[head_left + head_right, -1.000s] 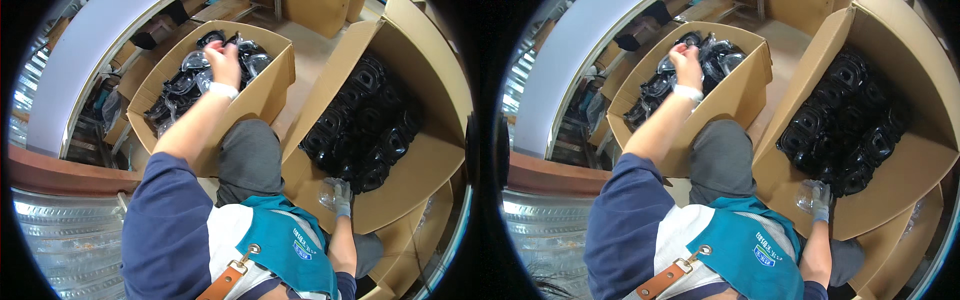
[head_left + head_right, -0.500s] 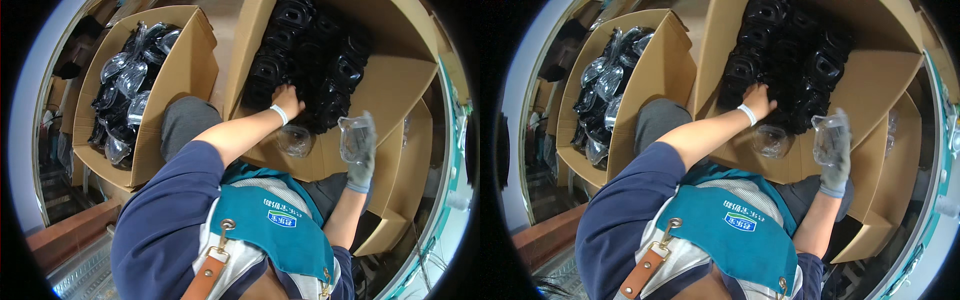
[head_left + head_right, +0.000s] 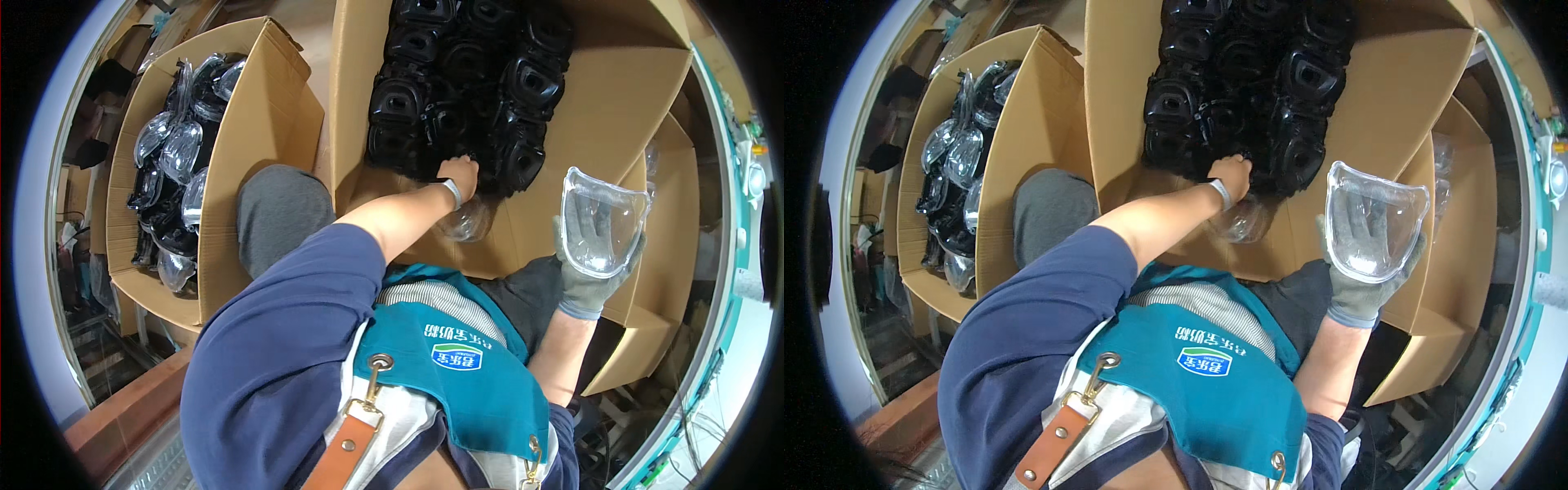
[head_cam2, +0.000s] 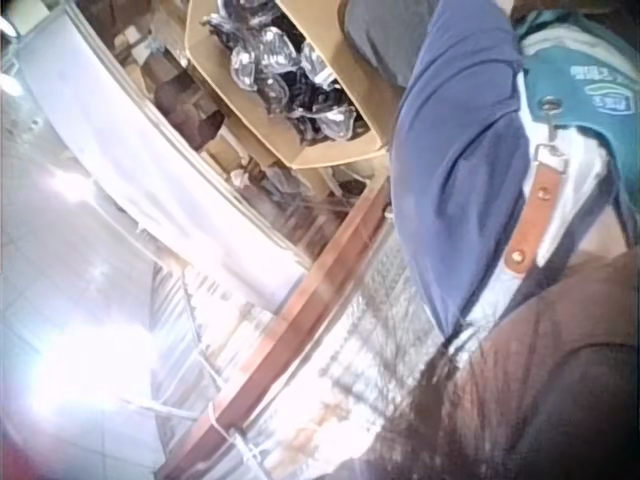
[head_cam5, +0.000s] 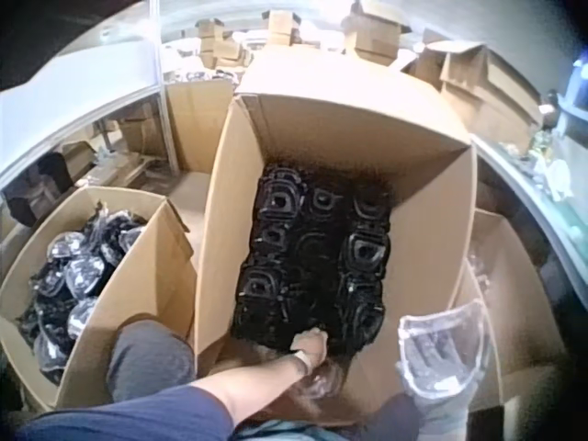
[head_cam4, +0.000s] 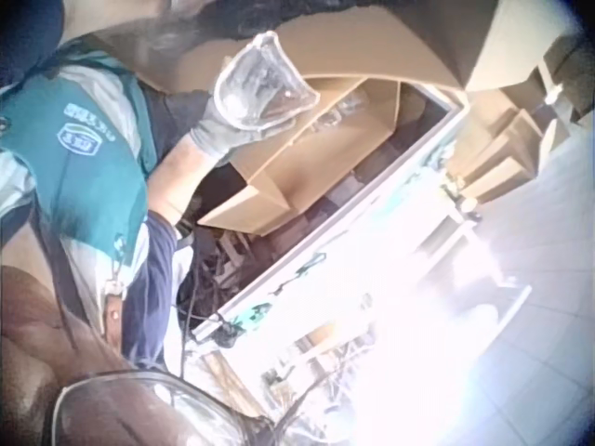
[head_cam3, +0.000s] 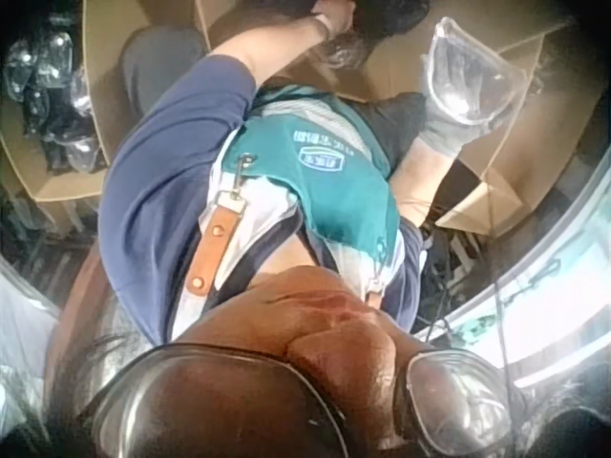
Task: The person assembles automotive lights by taking black housings and clear lenses from boxes, attaching each clear lens onto a black housing by hand, and placing the assembled units into a cardboard box.
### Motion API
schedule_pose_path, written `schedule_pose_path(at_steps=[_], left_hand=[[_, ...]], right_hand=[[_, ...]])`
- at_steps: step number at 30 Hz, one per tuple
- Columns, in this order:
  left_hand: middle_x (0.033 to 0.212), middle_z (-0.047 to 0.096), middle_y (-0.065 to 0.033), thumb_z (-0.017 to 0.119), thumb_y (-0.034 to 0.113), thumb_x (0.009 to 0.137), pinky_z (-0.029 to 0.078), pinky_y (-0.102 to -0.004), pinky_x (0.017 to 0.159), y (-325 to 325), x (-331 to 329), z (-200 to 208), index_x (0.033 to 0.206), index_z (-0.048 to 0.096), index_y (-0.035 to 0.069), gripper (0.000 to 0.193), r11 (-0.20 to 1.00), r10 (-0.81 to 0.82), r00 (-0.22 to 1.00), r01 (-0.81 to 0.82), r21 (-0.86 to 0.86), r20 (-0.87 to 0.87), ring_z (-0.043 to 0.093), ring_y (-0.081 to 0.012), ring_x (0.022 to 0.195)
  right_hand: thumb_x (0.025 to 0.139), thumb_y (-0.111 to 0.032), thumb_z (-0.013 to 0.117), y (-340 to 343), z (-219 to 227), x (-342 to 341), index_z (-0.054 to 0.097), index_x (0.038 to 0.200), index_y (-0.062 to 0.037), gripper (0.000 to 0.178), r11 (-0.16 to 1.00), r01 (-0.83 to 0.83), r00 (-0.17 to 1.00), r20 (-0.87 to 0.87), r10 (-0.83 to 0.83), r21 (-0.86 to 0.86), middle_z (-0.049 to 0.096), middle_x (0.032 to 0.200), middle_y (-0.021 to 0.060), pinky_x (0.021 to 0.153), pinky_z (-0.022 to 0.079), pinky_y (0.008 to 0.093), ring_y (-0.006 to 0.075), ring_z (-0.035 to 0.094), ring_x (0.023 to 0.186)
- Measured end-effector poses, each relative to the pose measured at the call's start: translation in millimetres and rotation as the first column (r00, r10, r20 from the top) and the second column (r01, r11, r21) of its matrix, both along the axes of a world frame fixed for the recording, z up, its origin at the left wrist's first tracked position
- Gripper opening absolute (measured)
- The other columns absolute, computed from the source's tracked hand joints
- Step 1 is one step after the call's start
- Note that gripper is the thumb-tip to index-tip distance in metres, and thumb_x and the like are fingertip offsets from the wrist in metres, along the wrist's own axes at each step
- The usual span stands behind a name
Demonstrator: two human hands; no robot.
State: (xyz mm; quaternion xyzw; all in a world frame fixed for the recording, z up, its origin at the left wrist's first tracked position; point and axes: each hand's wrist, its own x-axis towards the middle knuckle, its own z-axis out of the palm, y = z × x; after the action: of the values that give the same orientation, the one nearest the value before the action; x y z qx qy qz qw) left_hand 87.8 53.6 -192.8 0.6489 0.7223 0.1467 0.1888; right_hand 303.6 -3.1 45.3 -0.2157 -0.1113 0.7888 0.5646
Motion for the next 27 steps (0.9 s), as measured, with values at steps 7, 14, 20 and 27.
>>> schedule_pose_path(at_steps=[7, 14, 20, 27], left_hand=[[0.09, 0.061, -0.0039, 0.065, 0.0, 0.066, 0.044, -0.0409, 0.082, -10.9, -86.7, 117.3, 0.084, 0.066, 0.012, 0.022, 0.774, -0.147, 0.966, -0.021, 0.632, 0.212, 0.056, -0.0289, 0.093], [0.108, 0.056, -0.0042, 0.066, 0.0, 0.057, 0.034, -0.0451, 0.099, -68.6, -87.5, 220.6, 0.076, 0.069, 0.016, 0.026, 0.656, -0.544, 0.839, 0.416, 0.63, 0.013, 0.048, -0.0297, 0.112], [0.113, 0.053, -0.012, 0.071, 0.009, 0.068, 0.037, -0.0453, 0.099, -91.9, -65.8, 222.6, 0.123, 0.053, 0.011, 0.058, 0.771, -0.5, 0.847, 0.34, 0.539, 0.181, 0.048, -0.0338, 0.114], [0.145, 0.024, -0.02, 0.057, 0.047, 0.091, 0.028, -0.0417, 0.11, -84.7, -72.9, 220.0, 0.147, 0.019, 0.011, 0.077, 1.0, 0.026, -0.09, -0.009, -0.027, 0.996, 0.024, -0.0301, 0.136]], right_hand=[[0.092, -0.047, 0.053, 2.5, 6.8, -25.5, 0.032, 0.146, -0.0146, 0.066, 0.97, 0.099, 0.851, 0.487, -0.199, 0.224, 0.039, 0.14, 0.0171, 0.1, 0.043, 0.0491, 0.0333, 0.041, 0.13], [0.091, -0.047, 0.052, -29.5, -40.5, -132.1, 0.043, 0.135, -0.0217, 0.051, 0.856, -0.49, 0.696, 0.666, 0.268, 0.168, 0.051, 0.126, 0.0061, 0.095, 0.044, 0.0403, 0.0231, 0.049, 0.113], [0.09, -0.044, 0.054, -37.6, -57.3, -154.7, 0.025, 0.144, -0.0172, 0.067, 0.462, -0.772, 0.151, 0.832, -0.534, 0.437, 0.036, 0.142, 0.0063, 0.11, 0.028, 0.0372, 0.0216, 0.032, 0.133], [0.087, -0.051, 0.062, -5.6, -16.3, -140.2, 0.031, 0.144, -0.0052, 0.079, 0.815, -0.145, 0.815, 0.535, -0.223, 0.561, 0.044, 0.138, 0.0126, 0.102, 0.041, 0.0334, 0.0203, 0.047, 0.124]])
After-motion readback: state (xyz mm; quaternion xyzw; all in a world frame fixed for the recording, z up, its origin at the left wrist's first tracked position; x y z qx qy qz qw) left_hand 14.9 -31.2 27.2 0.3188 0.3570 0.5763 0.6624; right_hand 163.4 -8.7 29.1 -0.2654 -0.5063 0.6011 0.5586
